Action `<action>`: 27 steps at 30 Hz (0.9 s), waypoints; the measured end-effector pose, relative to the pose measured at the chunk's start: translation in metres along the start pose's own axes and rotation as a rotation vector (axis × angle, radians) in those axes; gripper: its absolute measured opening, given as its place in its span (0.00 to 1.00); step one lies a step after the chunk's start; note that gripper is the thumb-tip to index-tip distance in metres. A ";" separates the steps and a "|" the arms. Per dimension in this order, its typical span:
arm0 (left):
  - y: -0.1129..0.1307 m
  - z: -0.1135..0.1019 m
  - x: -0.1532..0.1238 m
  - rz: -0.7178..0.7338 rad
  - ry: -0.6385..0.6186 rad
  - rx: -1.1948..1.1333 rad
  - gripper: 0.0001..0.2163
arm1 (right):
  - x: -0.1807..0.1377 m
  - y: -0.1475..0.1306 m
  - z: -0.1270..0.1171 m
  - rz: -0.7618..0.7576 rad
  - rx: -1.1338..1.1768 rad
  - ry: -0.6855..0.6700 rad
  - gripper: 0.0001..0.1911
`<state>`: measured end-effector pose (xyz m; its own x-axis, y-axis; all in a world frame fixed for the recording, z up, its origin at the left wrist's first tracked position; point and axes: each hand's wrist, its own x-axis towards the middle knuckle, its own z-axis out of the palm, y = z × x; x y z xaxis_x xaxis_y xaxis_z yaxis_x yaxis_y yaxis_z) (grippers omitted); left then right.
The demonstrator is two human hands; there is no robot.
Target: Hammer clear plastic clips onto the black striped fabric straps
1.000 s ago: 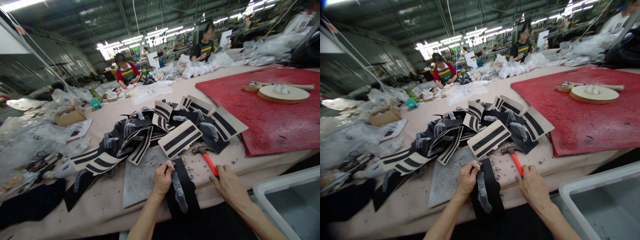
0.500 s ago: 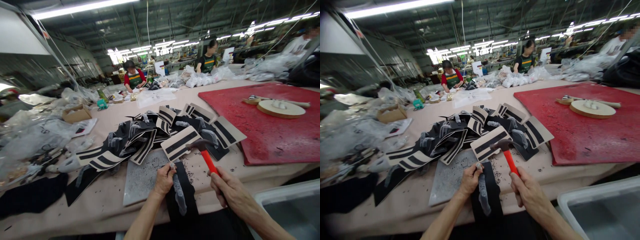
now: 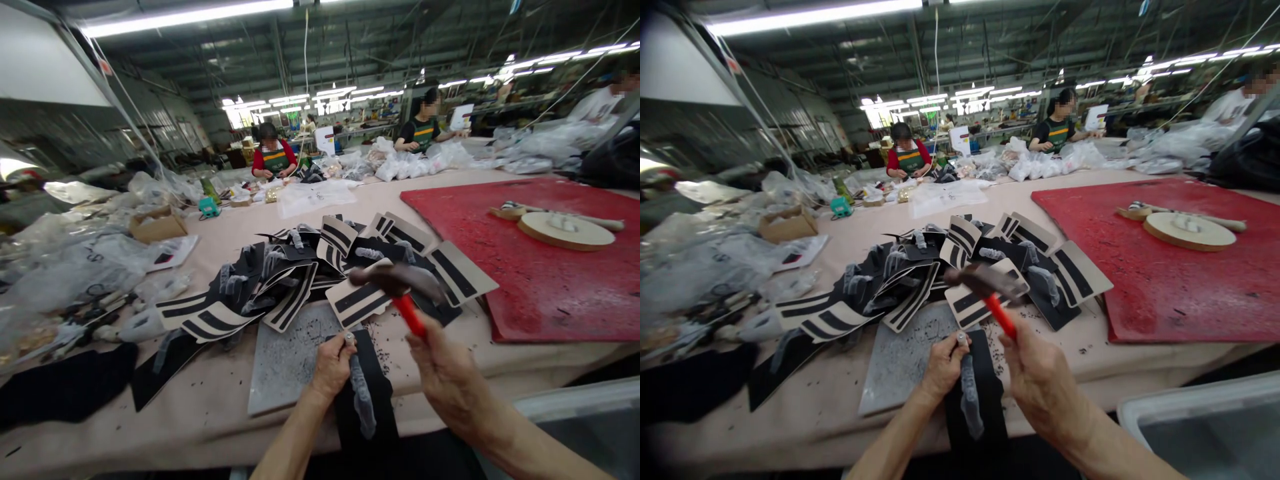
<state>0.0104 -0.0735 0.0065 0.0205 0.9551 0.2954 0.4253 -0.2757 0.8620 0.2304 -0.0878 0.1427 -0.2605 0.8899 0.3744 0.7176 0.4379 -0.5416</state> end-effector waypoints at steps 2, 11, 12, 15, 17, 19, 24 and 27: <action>0.000 0.000 0.000 -0.007 -0.005 0.021 0.08 | -0.005 0.007 0.006 0.003 -0.082 -0.274 0.15; 0.000 0.000 0.000 -0.023 -0.012 0.013 0.08 | -0.012 0.006 0.009 0.031 -0.019 -0.163 0.22; 0.001 0.000 0.000 -0.025 -0.014 0.022 0.08 | -0.015 0.012 0.012 0.043 -0.045 -0.270 0.21; 0.002 -0.001 0.001 -0.018 -0.011 0.002 0.09 | -0.020 0.037 0.015 0.186 -0.027 -0.377 0.20; 0.003 -0.001 0.001 -0.015 0.001 -0.028 0.09 | -0.020 0.055 0.016 0.327 0.101 -0.336 0.20; 0.004 -0.001 0.001 -0.025 0.008 -0.046 0.09 | -0.021 0.076 0.021 0.535 0.265 -0.350 0.20; 0.006 -0.002 0.001 -0.057 0.016 -0.059 0.08 | -0.025 0.112 0.051 0.758 0.050 -0.412 0.17; 0.008 -0.003 0.001 -0.079 0.033 -0.054 0.07 | -0.023 0.093 0.063 0.325 -0.318 -0.261 0.17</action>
<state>0.0111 -0.0754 0.0152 -0.0415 0.9704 0.2379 0.3753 -0.2055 0.9038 0.2624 -0.0595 0.0361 -0.1153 0.9933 0.0034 0.9382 0.1101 -0.3282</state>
